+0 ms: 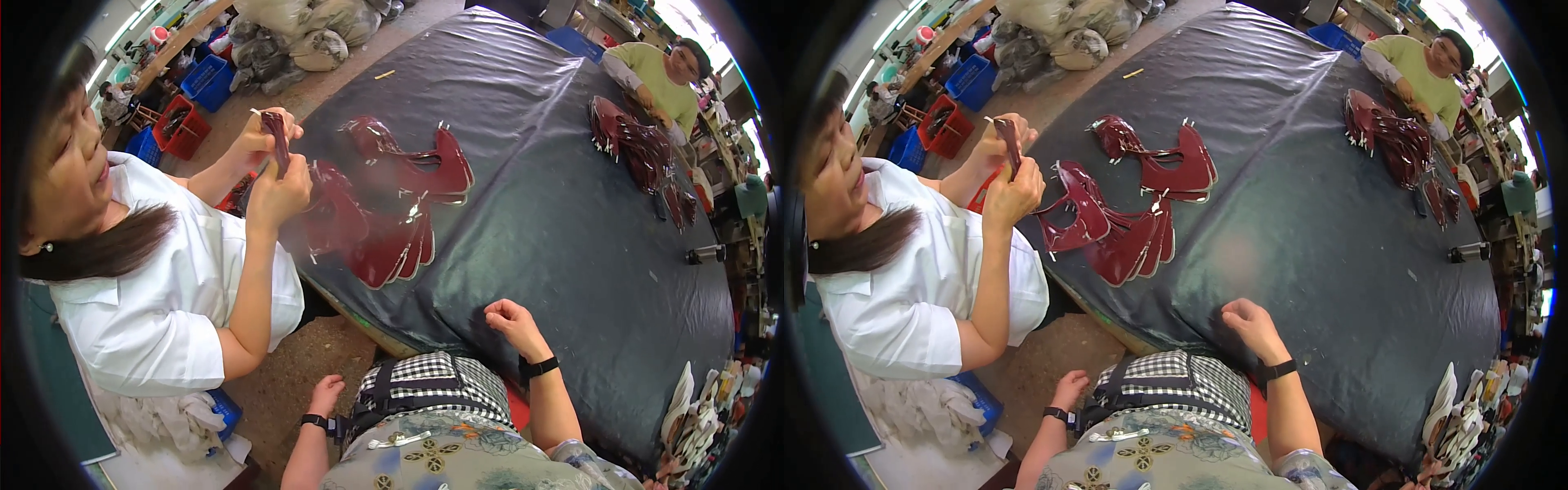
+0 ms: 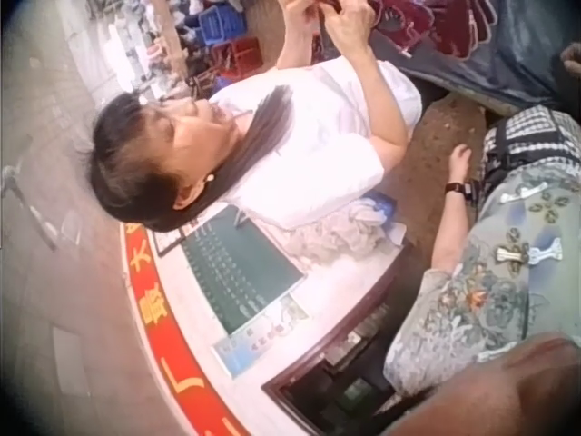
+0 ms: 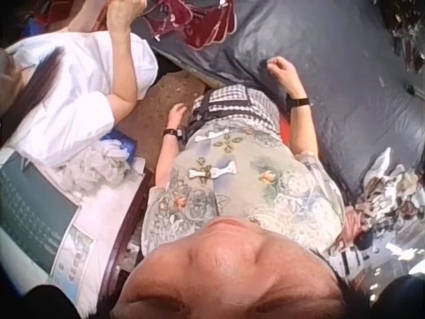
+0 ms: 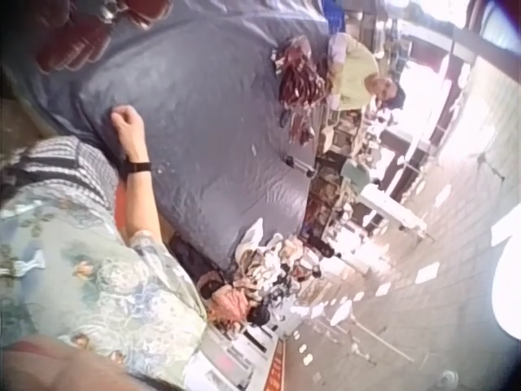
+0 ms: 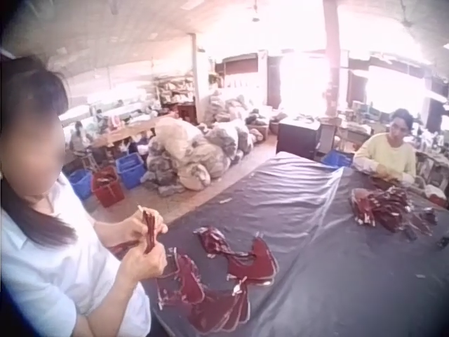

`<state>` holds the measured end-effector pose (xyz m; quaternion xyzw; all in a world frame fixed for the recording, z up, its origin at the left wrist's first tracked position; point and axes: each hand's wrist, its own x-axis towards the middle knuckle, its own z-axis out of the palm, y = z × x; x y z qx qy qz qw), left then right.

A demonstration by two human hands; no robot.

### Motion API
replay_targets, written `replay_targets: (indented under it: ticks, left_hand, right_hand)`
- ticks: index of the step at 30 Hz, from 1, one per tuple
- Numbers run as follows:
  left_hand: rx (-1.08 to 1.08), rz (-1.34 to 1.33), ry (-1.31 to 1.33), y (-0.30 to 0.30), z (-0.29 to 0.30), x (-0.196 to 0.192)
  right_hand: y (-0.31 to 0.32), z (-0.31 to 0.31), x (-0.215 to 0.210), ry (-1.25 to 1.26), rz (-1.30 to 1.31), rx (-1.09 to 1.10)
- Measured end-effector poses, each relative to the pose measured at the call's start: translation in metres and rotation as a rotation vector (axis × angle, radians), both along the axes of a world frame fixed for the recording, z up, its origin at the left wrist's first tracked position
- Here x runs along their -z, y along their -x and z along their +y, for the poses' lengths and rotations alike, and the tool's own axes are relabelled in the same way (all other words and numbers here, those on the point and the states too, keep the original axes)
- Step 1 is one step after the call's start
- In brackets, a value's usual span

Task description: Inspecting and sorting maroon shoe upper components in a factory setting.

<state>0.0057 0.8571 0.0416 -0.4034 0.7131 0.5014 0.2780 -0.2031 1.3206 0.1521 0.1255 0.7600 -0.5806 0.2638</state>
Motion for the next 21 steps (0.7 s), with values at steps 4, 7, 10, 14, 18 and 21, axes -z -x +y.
replay_targets:
  ticks: [4,7,10,14,18,21]
  left_hand:
    - [0.020,0.057,-0.022,-0.001,0.000,0.001]
    - [-0.004,0.046,-0.028,-0.001,0.001,0.001]
    - [-0.013,0.038,-0.043,0.000,0.002,0.001]
    - [-0.001,0.037,-0.041,0.001,0.003,0.000]
    - [0.004,-0.012,-0.014,-0.001,0.004,0.003]
    - [0.011,-0.013,-0.009,-0.003,0.003,0.007]
  right_hand:
    - [0.002,-0.001,-0.002,-0.005,-0.005,0.010]
    - [0.003,0.000,-0.004,-0.003,-0.029,0.016]
    - [0.003,0.000,-0.004,-0.009,-0.037,0.014]
    - [0.003,0.001,0.000,0.000,-0.034,0.018]
    - [0.002,0.002,0.006,0.003,-0.030,0.018]
    - [0.001,0.003,0.008,0.012,-0.036,0.021]
